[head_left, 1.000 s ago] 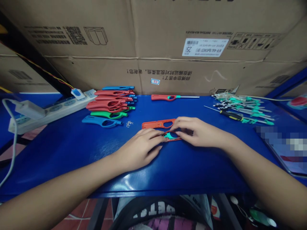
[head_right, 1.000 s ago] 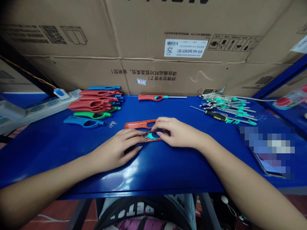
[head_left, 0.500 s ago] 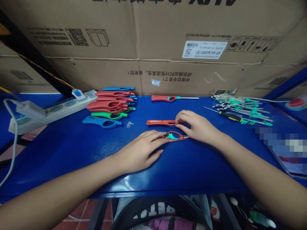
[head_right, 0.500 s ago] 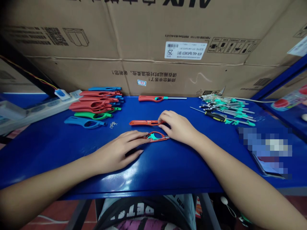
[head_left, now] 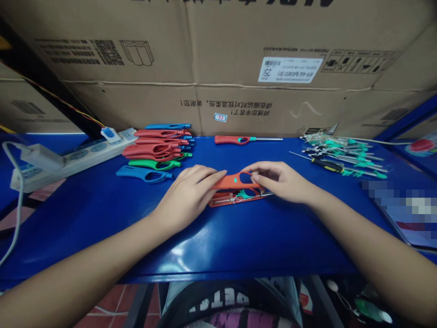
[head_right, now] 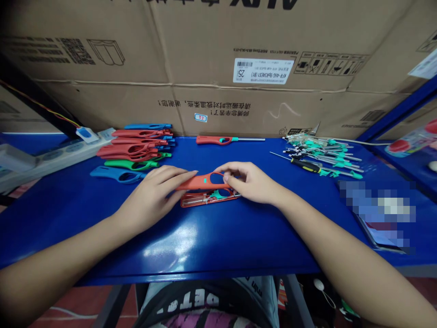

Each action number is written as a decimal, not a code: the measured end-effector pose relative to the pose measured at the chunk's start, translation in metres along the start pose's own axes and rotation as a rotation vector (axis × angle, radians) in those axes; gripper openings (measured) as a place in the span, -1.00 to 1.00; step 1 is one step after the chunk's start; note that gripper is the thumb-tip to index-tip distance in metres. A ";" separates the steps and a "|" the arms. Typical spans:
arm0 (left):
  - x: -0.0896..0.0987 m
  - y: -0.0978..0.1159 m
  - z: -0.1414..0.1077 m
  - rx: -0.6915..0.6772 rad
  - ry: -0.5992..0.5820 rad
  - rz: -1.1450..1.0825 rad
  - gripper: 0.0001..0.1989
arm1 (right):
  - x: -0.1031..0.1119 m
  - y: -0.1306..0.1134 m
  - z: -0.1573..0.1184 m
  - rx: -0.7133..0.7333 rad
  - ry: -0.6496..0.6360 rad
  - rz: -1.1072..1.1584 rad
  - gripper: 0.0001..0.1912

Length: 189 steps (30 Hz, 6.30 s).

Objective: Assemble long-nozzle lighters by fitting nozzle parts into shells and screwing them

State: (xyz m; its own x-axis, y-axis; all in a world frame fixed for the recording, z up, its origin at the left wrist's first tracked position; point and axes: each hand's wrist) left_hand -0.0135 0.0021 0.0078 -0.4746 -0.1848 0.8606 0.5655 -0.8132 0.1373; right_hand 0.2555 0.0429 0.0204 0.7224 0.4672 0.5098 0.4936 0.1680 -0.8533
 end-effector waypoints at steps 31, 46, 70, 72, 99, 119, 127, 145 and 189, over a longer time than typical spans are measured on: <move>-0.005 0.010 0.000 0.012 -0.261 -0.134 -0.65 | -0.001 0.010 0.000 0.334 -0.088 -0.477 -0.70; -0.004 0.015 -0.001 0.011 -0.299 -0.058 -0.65 | -0.002 0.010 0.001 0.332 -0.073 -0.643 -0.65; -0.003 0.010 0.003 0.021 -0.117 -0.104 -0.76 | -0.003 0.000 -0.008 0.393 0.107 -0.616 -0.79; -0.002 0.008 0.004 0.043 -0.112 -0.083 -0.75 | 0.003 0.000 -0.007 0.386 0.121 -0.594 -0.81; -0.001 0.009 0.000 -0.070 -0.169 0.016 -0.60 | -0.016 -0.003 -0.012 0.611 0.140 -0.637 -0.79; -0.002 0.005 0.005 0.077 -0.207 -0.177 -0.69 | -0.003 -0.005 -0.010 0.485 0.301 -0.845 -0.76; 0.000 0.008 0.002 0.066 -0.236 -0.098 -0.66 | -0.007 -0.003 -0.010 0.514 0.266 -0.954 -0.75; 0.003 0.007 0.004 0.105 -0.266 0.066 -0.64 | 0.033 0.012 -0.003 0.381 0.203 -0.920 -0.88; -0.016 0.016 -0.002 0.042 -0.234 -0.129 -0.64 | 0.128 0.059 -0.018 -0.570 0.352 -0.980 -0.57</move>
State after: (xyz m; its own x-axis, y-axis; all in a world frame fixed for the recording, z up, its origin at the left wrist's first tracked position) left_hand 0.0016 -0.0087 -0.0052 -0.3786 0.0555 0.9239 0.5405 -0.7970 0.2694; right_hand 0.3858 0.0975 0.0377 -0.0346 0.0757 0.9965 0.9904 -0.1311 0.0443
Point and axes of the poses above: each hand's wrist, its own z-axis towards the middle knuckle, its own x-axis out of the back of the hand, y = z × x, and after that the axes turned 10 degrees about -x, right-handed
